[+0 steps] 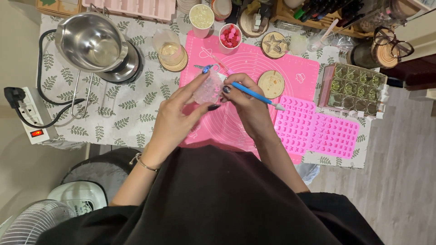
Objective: The person scoops white wax beads from a cup with a blue spatula and fills a clear plastic mold on a pink silicone mat. They then wipe the mold and tools with a tissue, wipe the mat, and place the filled mold into a clear plastic bag.
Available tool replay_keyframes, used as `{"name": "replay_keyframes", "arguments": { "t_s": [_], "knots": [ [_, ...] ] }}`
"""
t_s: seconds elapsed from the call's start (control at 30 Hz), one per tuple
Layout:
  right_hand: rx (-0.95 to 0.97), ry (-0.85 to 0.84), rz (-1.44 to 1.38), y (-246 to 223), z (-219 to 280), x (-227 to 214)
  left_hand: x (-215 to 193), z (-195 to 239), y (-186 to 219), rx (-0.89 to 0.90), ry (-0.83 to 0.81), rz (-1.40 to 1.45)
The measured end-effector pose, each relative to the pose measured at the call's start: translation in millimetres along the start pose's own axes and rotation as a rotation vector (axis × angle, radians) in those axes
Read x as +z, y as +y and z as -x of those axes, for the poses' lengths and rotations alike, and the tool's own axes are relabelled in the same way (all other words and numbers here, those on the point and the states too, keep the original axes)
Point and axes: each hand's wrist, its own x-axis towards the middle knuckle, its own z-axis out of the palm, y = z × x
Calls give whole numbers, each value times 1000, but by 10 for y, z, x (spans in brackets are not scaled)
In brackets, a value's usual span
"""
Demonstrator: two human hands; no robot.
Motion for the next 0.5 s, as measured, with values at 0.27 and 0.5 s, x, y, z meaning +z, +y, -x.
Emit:
{"name": "replay_keyframes", "arguments": {
  "t_s": [0.27, 0.5],
  "knots": [
    [-8, -2, -111, -217, 114, 149, -38, 39, 151, 218, 35, -71],
    [-40, -20, -130, -338, 177, 242, -68, 86, 252, 272, 35, -15]
  ]
}}
